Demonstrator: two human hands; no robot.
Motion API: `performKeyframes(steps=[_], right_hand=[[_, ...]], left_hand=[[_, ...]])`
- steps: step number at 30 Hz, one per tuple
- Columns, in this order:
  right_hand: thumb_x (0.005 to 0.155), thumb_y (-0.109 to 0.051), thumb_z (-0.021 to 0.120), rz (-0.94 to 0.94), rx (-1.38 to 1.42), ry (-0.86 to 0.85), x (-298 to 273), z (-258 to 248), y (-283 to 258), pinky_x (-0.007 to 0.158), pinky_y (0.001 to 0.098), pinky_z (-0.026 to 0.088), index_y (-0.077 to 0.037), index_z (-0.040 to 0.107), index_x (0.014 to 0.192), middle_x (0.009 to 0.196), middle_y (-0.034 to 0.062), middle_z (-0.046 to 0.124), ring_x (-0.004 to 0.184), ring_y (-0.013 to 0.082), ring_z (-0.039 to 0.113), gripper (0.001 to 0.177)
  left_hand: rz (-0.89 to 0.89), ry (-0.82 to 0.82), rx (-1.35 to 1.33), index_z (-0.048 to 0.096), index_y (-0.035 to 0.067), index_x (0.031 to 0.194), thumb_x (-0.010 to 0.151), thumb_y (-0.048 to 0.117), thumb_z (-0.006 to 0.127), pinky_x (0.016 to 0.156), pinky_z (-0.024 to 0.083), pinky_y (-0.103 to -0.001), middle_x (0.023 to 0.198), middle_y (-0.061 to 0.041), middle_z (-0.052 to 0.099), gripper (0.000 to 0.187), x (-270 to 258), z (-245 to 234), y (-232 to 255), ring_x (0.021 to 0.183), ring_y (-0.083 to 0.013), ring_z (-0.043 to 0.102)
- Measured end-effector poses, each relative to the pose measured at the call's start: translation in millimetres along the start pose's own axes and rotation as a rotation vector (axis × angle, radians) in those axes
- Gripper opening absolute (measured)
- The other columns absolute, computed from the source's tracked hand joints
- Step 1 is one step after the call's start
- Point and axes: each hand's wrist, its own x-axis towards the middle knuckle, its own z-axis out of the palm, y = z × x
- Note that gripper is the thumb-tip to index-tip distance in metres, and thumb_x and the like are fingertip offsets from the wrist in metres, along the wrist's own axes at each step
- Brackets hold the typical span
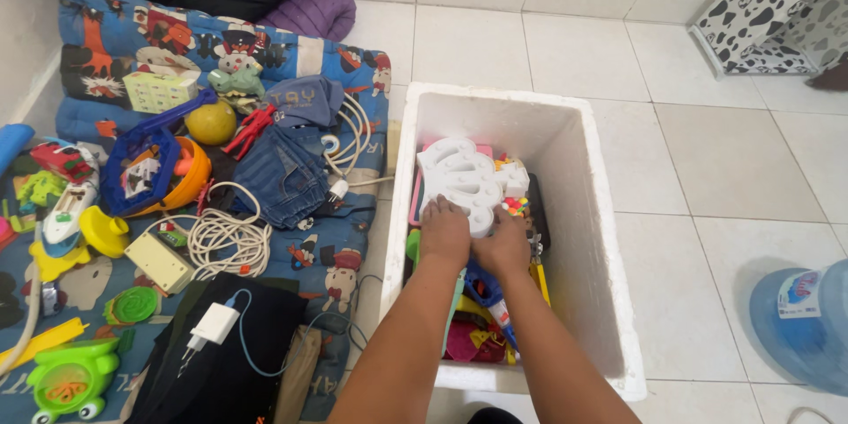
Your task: The person kneels on the floor beside a mattress covered with scattered toys and picks the toys up one at a time, placing them into a white styrofoam box on the floor. They handle items including a toy crown, a toy shark, a green frog toy, an orange toy boat, a toy helmet, and small assorted toys, clearing them off the mattress into the box.
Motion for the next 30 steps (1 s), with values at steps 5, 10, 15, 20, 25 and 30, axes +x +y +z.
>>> performKeyframes(steps=[5,10,15,20,25,30], right_hand=[[0.064,-0.046,0.089,-0.017,-0.07,-0.001,-8.7,3.4,-0.8,0.104,0.0442,0.048,-0.009,0.049,0.149,0.147,0.0212,0.049,0.129,0.0364,0.056,0.101],[0.063,-0.051,0.092,-0.185,-0.1,-0.023,-0.2,-1.5,19.0,0.103,0.0421,0.049,-0.004,0.05,0.147,0.138,0.0259,0.055,0.125,0.0379,0.058,0.104],[0.069,-0.054,0.083,-0.14,-0.001,-0.258,4.6,-9.7,36.0,0.102,0.0401,0.053,-0.006,0.064,0.135,0.123,0.0153,0.075,0.117,0.0295,0.071,0.084],[0.072,-0.055,0.087,-0.166,-0.026,-0.068,-3.4,-1.2,39.4,0.102,0.0421,0.049,-0.001,0.063,0.134,0.13,0.0208,0.067,0.121,0.0339,0.065,0.085],[0.073,-0.047,0.085,-0.18,0.058,-0.008,-16.0,-4.6,30.2,0.105,0.0388,0.051,-0.003,0.066,0.133,0.132,0.0184,0.071,0.123,0.0303,0.068,0.078],[0.075,-0.045,0.087,-0.158,0.151,0.041,-26.5,-9.2,10.9,0.104,0.0415,0.049,-0.001,0.062,0.135,0.136,0.023,0.064,0.127,0.0337,0.063,0.079]], left_hand=[[-0.013,-0.184,-0.097,0.024,-0.008,0.154,0.084,0.017,0.072,0.124,0.017,-0.044,0.164,-0.028,0.021,0.089,-14.4,-19.9,-5.3,0.153,-0.0385,0.02],[0.002,-0.062,-0.168,0.025,-0.005,0.156,0.085,0.023,0.076,0.123,0.022,-0.044,0.164,-0.023,0.026,0.092,-31.7,-18.0,-9.6,0.154,-0.0379,0.022],[0.05,-0.094,-0.192,0.035,-0.004,0.15,0.084,0.029,0.079,0.118,0.033,-0.044,0.156,-0.023,0.037,0.086,-51.5,-36.5,-20.0,0.149,-0.037,0.031],[0.172,-0.002,-0.172,0.063,0.004,0.128,0.087,0.018,0.072,0.102,0.05,-0.045,0.127,-0.015,0.066,0.044,-62.6,-56.3,-28.3,0.128,-0.033,0.057],[0.232,0.203,-0.158,0.07,0.008,0.115,0.083,0.013,0.072,0.096,0.052,-0.046,0.113,-0.012,0.072,0.033,-74.9,-74.5,-37.9,0.118,-0.0356,0.061],[0.171,0.165,-0.172,0.071,0.01,0.112,0.082,0.017,0.075,0.096,0.05,-0.047,0.109,-0.009,0.072,0.031,-95.7,-99.0,-41.6,0.115,-0.0324,0.062]])
